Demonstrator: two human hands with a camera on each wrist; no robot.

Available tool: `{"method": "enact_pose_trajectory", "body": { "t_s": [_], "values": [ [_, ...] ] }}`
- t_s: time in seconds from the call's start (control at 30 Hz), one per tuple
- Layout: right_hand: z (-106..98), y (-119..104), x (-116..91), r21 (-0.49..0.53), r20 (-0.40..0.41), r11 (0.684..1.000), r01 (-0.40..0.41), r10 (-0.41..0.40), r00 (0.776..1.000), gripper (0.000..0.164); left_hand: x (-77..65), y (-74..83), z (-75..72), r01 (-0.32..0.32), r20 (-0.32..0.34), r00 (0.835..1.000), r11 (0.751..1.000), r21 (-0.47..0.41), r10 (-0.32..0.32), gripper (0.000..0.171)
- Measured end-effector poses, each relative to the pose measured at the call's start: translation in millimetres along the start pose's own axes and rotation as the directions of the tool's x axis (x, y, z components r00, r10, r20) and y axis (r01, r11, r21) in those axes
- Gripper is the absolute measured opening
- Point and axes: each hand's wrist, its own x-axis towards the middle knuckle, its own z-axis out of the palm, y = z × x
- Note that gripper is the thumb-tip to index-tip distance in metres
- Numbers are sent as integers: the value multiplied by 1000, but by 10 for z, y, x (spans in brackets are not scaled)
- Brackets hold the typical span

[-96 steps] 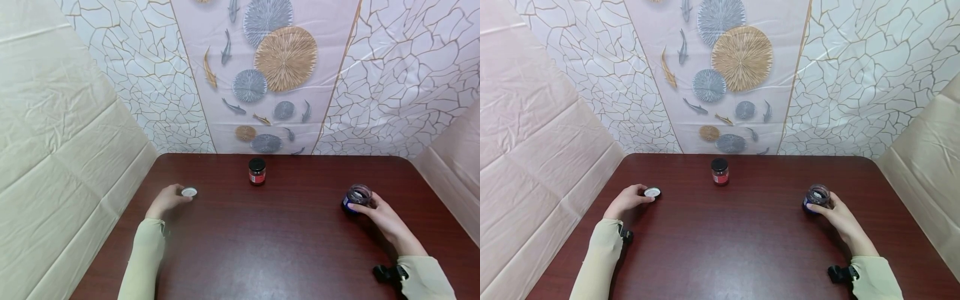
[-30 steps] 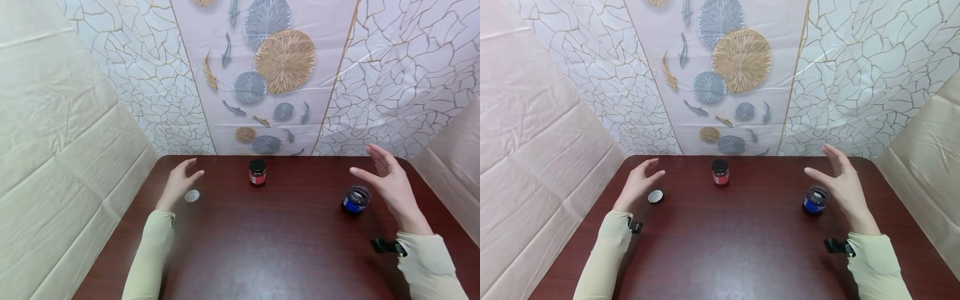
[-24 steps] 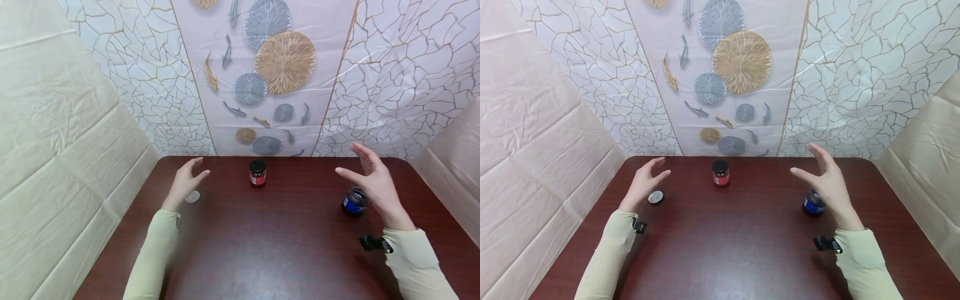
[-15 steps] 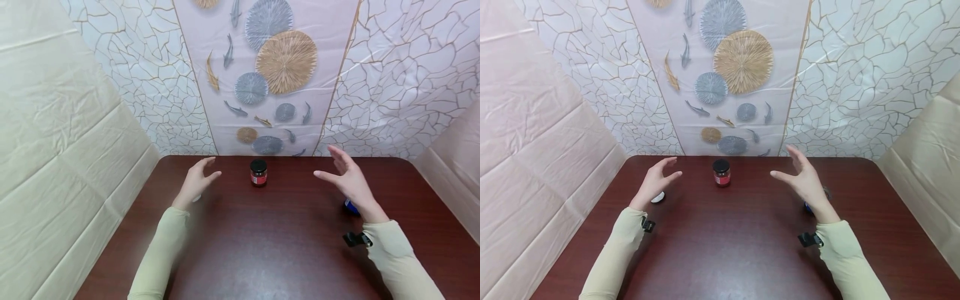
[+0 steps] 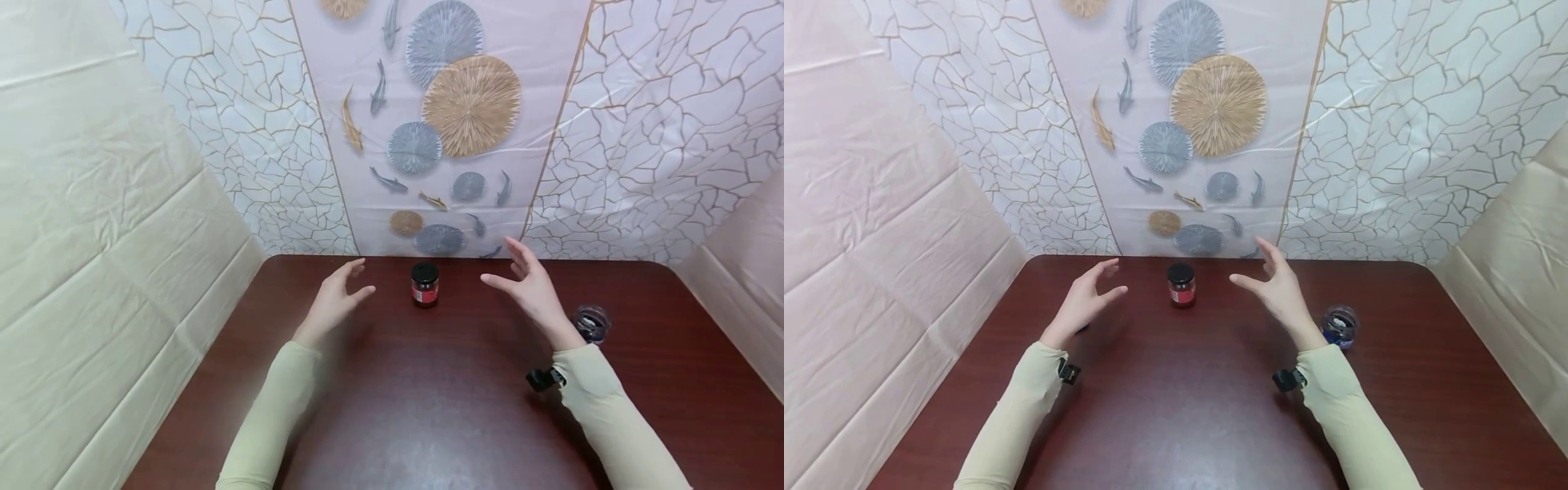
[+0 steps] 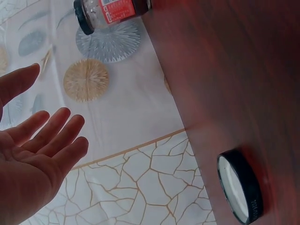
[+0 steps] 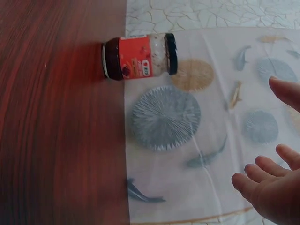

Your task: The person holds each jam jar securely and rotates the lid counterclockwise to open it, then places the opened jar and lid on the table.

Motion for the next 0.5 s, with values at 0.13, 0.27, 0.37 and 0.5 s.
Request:
{"method": "enact_pose_trajectory", "body": {
  "t_s": [0.13, 0.27, 0.37, 0.5],
  "values": [
    [123, 40, 56, -13, 21, 1000, 2, -2, 1000, 95, -39, 20, 29, 6, 21, 1000, 1000, -11, -6, 62],
    [237, 81, 104, -6, 54, 1000, -10, 11, 998, 95, -96, 84, 50, 5, 37, 999, 1000, 8, -5, 61],
    [311, 82, 136, 12, 83, 999, -37, 36, 996, 96, -125, 149, 59, -15, 45, 999, 1000, 26, 14, 60],
    [419, 68, 187, 12, 115, 997, -71, 70, 991, 97, -141, 204, 63, -21, 54, 998, 999, 47, 18, 59]
  ]
}}
